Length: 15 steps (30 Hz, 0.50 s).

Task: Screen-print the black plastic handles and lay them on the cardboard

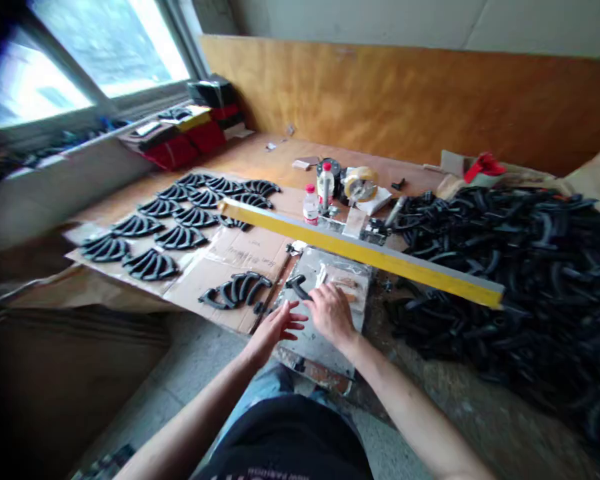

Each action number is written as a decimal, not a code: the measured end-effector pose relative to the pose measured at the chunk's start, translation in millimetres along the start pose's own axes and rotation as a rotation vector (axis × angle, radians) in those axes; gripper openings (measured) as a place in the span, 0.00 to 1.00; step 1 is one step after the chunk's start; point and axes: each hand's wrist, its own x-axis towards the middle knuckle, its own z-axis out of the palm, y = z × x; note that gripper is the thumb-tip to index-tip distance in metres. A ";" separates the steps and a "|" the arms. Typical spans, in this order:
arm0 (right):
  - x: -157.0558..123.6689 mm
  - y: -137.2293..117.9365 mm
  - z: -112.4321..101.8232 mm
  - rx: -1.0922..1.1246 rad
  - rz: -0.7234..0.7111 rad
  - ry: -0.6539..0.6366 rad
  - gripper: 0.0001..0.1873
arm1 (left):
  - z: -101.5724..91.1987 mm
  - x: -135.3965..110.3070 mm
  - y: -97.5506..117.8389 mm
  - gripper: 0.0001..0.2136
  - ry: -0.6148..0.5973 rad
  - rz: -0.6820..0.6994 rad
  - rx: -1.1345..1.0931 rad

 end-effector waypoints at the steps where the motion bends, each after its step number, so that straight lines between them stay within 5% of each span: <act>1: 1.1 -18.3 9.6 0.035 -0.087 -0.026 0.08 | -10.6 -3.0 -5.2 0.28 0.087 0.040 -0.036; 4: 10.4 -63.8 38.8 0.134 -0.236 -0.096 0.10 | -54.7 -8.8 -20.5 0.24 0.334 0.119 -0.078; 10: 80.0 -106.6 114.1 0.190 -0.124 -0.289 0.14 | -194.2 4.3 -47.5 0.27 0.733 0.020 0.162; 15: 126.4 -140.2 168.6 -0.021 0.052 -0.505 0.20 | -253.3 25.6 -55.2 0.26 0.714 -0.121 0.401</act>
